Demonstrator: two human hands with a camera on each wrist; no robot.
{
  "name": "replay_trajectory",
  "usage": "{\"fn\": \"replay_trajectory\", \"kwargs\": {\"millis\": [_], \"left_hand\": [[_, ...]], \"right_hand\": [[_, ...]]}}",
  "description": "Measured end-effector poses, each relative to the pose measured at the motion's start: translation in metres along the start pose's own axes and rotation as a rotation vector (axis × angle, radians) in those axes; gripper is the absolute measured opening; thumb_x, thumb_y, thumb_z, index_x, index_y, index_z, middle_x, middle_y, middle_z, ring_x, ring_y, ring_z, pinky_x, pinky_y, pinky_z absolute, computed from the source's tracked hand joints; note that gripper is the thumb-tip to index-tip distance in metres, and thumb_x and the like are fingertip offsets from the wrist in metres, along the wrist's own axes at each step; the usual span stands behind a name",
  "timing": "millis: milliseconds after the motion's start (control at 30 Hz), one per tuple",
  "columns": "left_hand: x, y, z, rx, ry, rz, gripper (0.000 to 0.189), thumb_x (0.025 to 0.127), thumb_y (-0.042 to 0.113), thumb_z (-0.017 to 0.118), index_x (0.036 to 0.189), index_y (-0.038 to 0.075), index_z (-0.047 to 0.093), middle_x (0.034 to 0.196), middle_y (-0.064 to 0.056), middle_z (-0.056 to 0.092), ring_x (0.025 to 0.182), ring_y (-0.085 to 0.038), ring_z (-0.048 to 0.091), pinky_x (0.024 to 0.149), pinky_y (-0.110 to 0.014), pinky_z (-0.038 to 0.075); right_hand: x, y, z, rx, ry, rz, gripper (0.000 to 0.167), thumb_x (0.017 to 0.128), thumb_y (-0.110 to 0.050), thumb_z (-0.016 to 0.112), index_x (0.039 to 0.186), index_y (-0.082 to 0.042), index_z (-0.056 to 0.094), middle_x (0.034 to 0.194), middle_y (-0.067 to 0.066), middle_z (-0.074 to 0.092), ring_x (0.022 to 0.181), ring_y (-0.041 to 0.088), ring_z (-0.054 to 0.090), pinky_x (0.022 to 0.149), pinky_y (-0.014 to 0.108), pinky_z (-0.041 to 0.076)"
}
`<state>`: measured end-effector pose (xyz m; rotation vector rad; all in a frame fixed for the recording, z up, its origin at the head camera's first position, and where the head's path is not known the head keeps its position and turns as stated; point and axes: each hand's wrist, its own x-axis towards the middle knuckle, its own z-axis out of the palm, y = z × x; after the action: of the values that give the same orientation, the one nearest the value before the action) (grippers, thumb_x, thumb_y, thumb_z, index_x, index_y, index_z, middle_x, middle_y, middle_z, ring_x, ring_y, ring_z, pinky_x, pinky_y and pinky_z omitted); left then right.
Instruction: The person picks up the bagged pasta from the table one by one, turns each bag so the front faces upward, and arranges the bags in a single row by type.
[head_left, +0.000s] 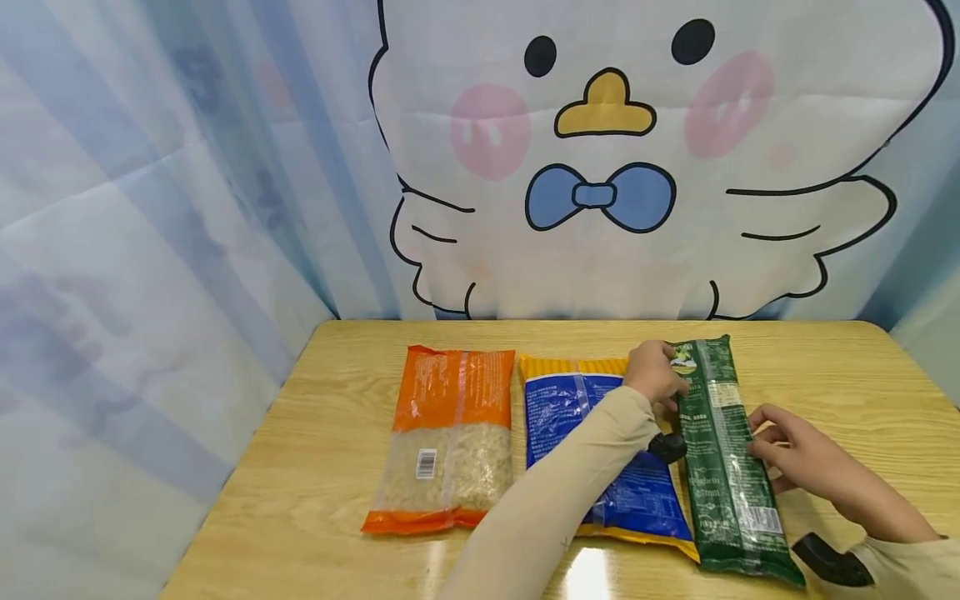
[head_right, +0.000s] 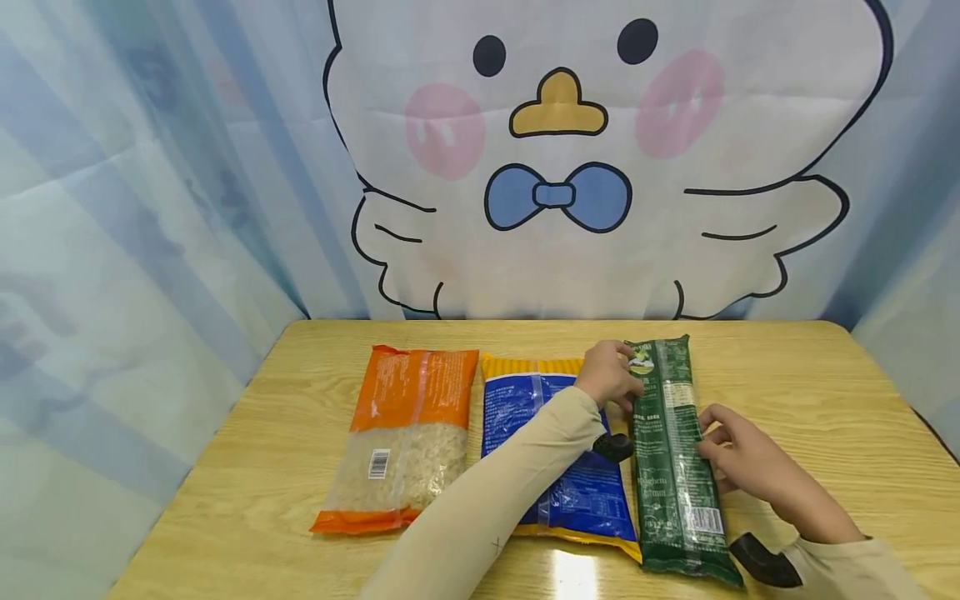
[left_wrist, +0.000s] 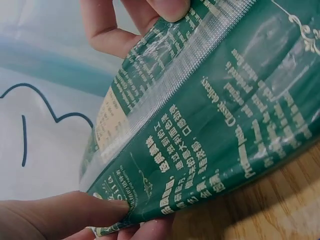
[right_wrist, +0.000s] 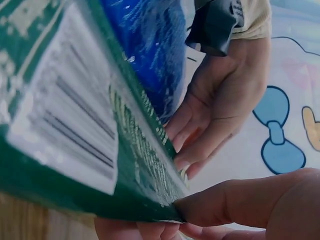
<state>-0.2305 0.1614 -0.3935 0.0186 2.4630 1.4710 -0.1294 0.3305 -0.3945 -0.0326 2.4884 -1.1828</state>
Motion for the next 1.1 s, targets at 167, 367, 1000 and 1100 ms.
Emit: {"fn": "replay_trajectory", "kwargs": {"millis": [167,367,1000,1100], "left_hand": [[-0.004,0.002,-0.010,-0.045,0.016,0.014,0.042,0.084,0.004,0.078,0.123,0.013,0.068,0.083,-0.003,0.069,0.055,-0.028,0.069,0.054,-0.030,0.058],[-0.009,0.006,-0.014,-0.113,0.030,0.014,0.035,0.091,0.018,0.073,0.124,0.011,0.066,0.093,-0.009,0.071,0.059,-0.034,0.070,0.056,-0.034,0.060],[-0.020,0.017,-0.004,-0.059,0.088,0.001,0.077,0.076,0.052,0.082,0.137,0.016,0.050,0.106,-0.001,0.062,0.076,-0.014,0.058,0.061,-0.029,0.051],[-0.021,0.015,-0.004,-0.048,0.078,-0.014,0.085,0.075,0.053,0.083,0.143,0.018,0.046,0.119,-0.001,0.063,0.092,-0.017,0.063,0.073,-0.032,0.057]], "right_hand": [[0.000,-0.006,-0.003,-0.033,0.017,-0.039,0.019,0.106,-0.008,0.036,0.117,0.007,0.037,0.105,0.019,0.059,0.085,0.020,0.056,0.063,0.038,0.056],[-0.003,-0.010,-0.012,-0.072,0.031,-0.078,0.025,0.106,-0.009,0.038,0.124,0.009,0.039,0.108,0.020,0.058,0.083,0.015,0.057,0.062,0.036,0.056],[-0.012,-0.031,-0.005,-0.221,0.095,-0.168,0.022,0.105,-0.003,0.042,0.124,0.008,0.041,0.100,0.018,0.059,0.074,0.016,0.060,0.054,0.033,0.055],[-0.010,-0.034,-0.002,-0.209,0.078,-0.165,0.023,0.105,-0.002,0.042,0.125,0.008,0.040,0.100,0.019,0.059,0.078,0.020,0.061,0.055,0.033,0.056]]}}
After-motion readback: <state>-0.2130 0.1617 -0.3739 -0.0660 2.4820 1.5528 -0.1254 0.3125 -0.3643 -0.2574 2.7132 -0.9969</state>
